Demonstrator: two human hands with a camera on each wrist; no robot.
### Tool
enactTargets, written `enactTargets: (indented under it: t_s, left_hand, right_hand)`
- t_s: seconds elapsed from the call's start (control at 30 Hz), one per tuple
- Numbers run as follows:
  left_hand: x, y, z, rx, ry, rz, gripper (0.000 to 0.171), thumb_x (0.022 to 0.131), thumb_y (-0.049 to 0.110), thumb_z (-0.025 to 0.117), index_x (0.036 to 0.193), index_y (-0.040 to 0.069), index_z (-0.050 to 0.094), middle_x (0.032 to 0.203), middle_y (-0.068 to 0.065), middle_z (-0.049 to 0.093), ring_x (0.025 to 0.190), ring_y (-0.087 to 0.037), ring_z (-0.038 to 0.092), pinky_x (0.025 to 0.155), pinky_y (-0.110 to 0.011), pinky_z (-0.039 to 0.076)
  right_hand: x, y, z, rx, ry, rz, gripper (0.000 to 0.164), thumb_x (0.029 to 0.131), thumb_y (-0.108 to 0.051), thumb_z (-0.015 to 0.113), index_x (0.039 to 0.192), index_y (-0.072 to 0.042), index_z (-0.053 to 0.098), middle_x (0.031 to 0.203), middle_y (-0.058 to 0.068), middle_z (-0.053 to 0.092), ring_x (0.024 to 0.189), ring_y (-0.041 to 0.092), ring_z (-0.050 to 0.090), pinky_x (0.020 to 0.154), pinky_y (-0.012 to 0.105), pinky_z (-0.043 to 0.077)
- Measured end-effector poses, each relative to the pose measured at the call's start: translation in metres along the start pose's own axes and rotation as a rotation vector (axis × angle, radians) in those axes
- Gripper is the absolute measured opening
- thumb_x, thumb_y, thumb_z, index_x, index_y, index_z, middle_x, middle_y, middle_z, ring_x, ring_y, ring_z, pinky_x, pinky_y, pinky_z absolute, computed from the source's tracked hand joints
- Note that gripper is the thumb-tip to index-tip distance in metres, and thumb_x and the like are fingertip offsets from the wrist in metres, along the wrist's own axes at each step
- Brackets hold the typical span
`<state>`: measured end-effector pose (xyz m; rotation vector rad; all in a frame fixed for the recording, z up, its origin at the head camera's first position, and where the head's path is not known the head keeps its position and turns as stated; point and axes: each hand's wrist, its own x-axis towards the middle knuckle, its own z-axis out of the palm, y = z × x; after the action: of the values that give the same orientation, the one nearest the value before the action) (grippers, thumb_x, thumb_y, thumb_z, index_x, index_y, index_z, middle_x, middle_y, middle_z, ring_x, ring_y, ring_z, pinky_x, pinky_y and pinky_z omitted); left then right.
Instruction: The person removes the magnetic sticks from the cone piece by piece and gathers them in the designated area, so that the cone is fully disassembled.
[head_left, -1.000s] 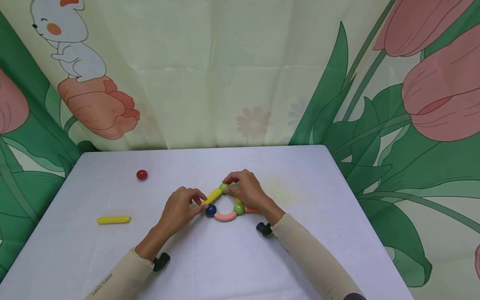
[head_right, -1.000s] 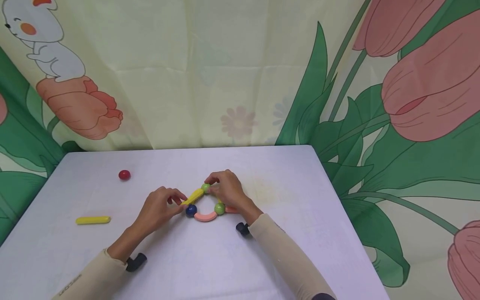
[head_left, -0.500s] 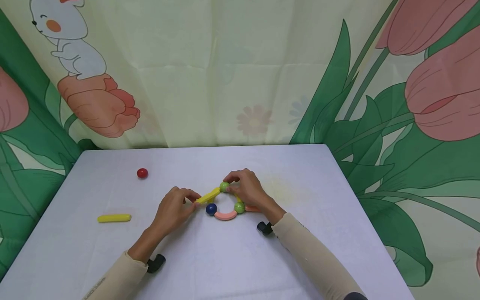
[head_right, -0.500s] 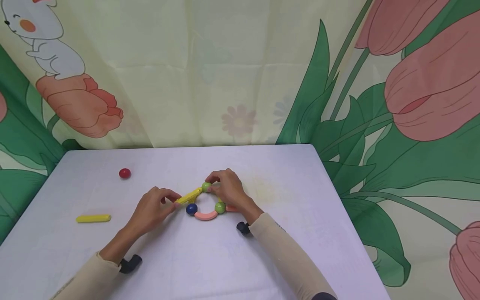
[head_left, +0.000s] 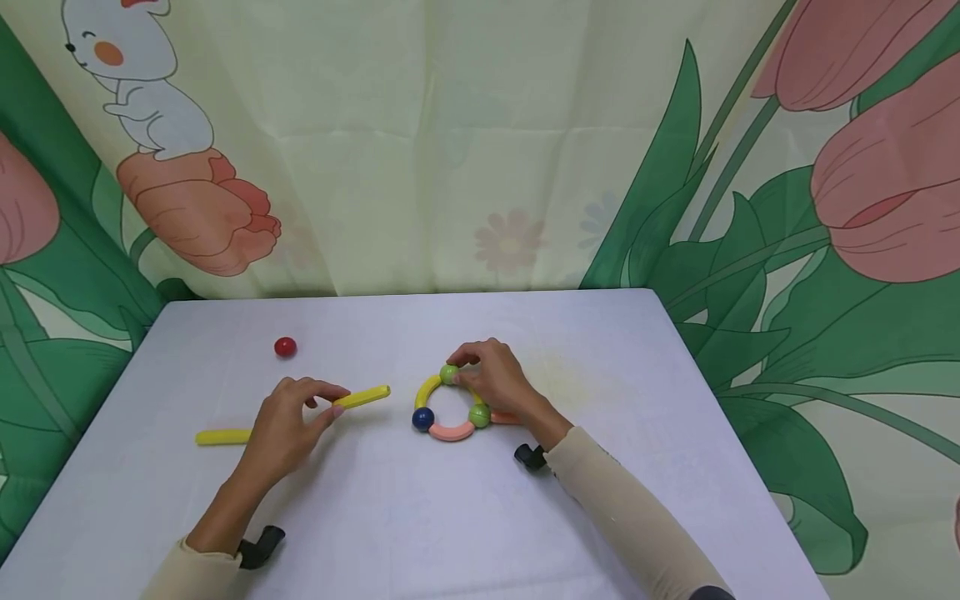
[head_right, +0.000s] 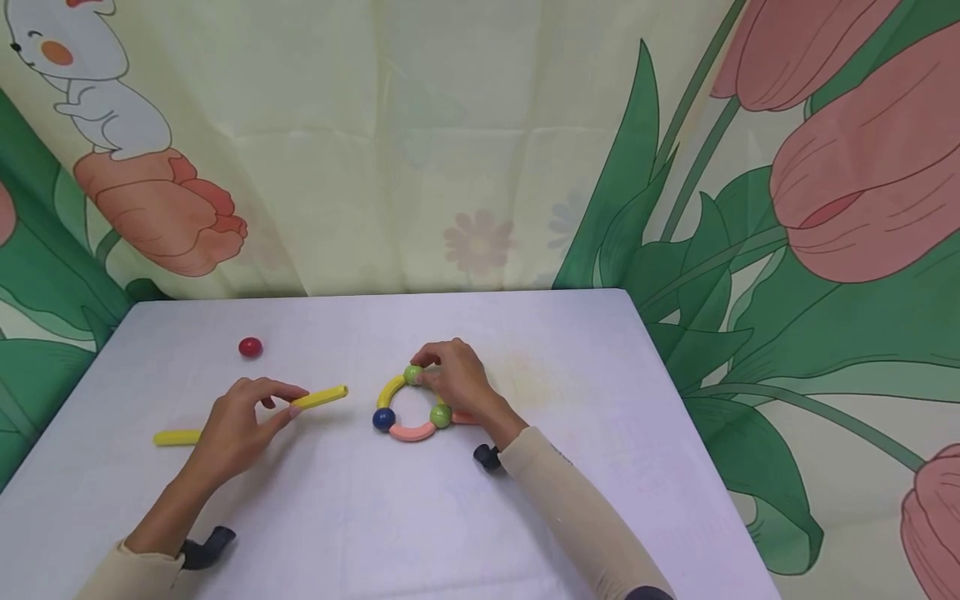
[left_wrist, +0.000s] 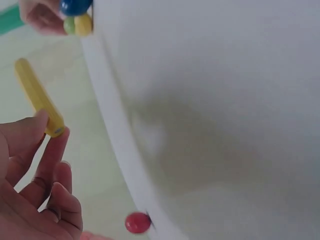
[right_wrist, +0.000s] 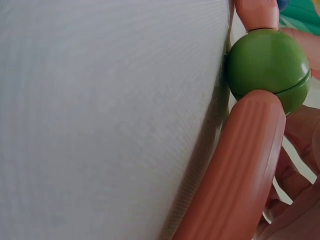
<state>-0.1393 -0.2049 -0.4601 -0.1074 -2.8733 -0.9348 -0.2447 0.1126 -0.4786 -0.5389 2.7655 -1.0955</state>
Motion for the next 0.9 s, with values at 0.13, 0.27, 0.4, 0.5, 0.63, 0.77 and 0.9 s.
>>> enactTargets:
  t_s: [0.13, 0.27, 0.4, 0.5, 0.63, 0.77, 0.9]
  left_hand:
    - [-0.009, -0.013, -0.013, 0.029, 0.012, -0.031, 0.028, 0.091, 0.009, 0.084, 0.118, 0.016, 0.080, 0.111, -0.009, 0.076, 0.103, -0.027, 0.055, 0.080, -0.039, 0.044]
    - [-0.019, -0.028, -0.026, 0.070, 0.030, -0.054, 0.028, 0.090, 0.008, 0.084, 0.117, 0.015, 0.081, 0.112, -0.013, 0.075, 0.103, -0.028, 0.054, 0.077, -0.038, 0.044]
    - [-0.030, -0.044, -0.037, 0.105, 0.034, -0.093, 0.027, 0.090, 0.008, 0.084, 0.116, 0.013, 0.081, 0.110, -0.015, 0.074, 0.100, -0.029, 0.054, 0.074, -0.036, 0.044]
    - [-0.038, -0.056, -0.043, 0.131, 0.035, -0.124, 0.027, 0.089, 0.008, 0.084, 0.115, 0.012, 0.081, 0.108, -0.016, 0.072, 0.098, -0.030, 0.053, 0.072, -0.035, 0.043]
    - [-0.048, -0.072, -0.052, 0.161, 0.044, -0.143, 0.027, 0.088, 0.007, 0.085, 0.115, 0.012, 0.081, 0.106, -0.016, 0.071, 0.098, -0.031, 0.053, 0.070, -0.036, 0.042]
    - [-0.055, -0.088, -0.062, 0.195, 0.031, -0.157, 0.027, 0.087, 0.008, 0.085, 0.113, 0.012, 0.081, 0.106, -0.017, 0.071, 0.097, -0.034, 0.056, 0.068, -0.037, 0.041]
    - [-0.059, -0.100, -0.071, 0.235, -0.009, -0.182, 0.028, 0.086, 0.009, 0.086, 0.113, 0.010, 0.081, 0.106, -0.021, 0.070, 0.095, -0.037, 0.057, 0.068, -0.044, 0.047]
  right_hand:
    - [0.000, 0.000, 0.001, 0.001, 0.000, 0.006, 0.022, 0.092, -0.015, 0.084, 0.112, -0.024, 0.081, 0.106, -0.009, 0.076, 0.108, 0.016, 0.060, 0.094, 0.038, 0.051]
    - [0.000, -0.001, 0.001, 0.001, 0.001, 0.009, 0.022, 0.092, -0.015, 0.084, 0.112, -0.024, 0.081, 0.106, -0.009, 0.076, 0.109, 0.016, 0.060, 0.094, 0.038, 0.052]
    - [0.000, -0.001, 0.001, 0.001, 0.001, 0.022, 0.022, 0.092, -0.015, 0.084, 0.112, -0.024, 0.081, 0.106, -0.009, 0.075, 0.109, 0.016, 0.060, 0.094, 0.039, 0.052]
    - [-0.001, 0.000, 0.001, 0.003, 0.002, 0.027, 0.022, 0.092, -0.015, 0.085, 0.111, -0.024, 0.081, 0.106, -0.009, 0.075, 0.109, 0.016, 0.060, 0.094, 0.039, 0.052]
    - [0.000, 0.000, 0.002, 0.001, 0.002, 0.033, 0.022, 0.092, -0.016, 0.085, 0.112, -0.025, 0.081, 0.106, -0.009, 0.074, 0.110, 0.016, 0.059, 0.094, 0.038, 0.052]
    - [0.000, 0.000, 0.002, 0.004, 0.004, 0.030, 0.023, 0.092, -0.015, 0.085, 0.112, -0.025, 0.081, 0.106, -0.009, 0.075, 0.110, 0.016, 0.059, 0.094, 0.038, 0.052]
    - [-0.001, 0.000, 0.001, 0.007, 0.009, 0.016, 0.023, 0.091, -0.015, 0.085, 0.111, -0.024, 0.081, 0.106, -0.009, 0.075, 0.110, 0.016, 0.060, 0.095, 0.039, 0.051]
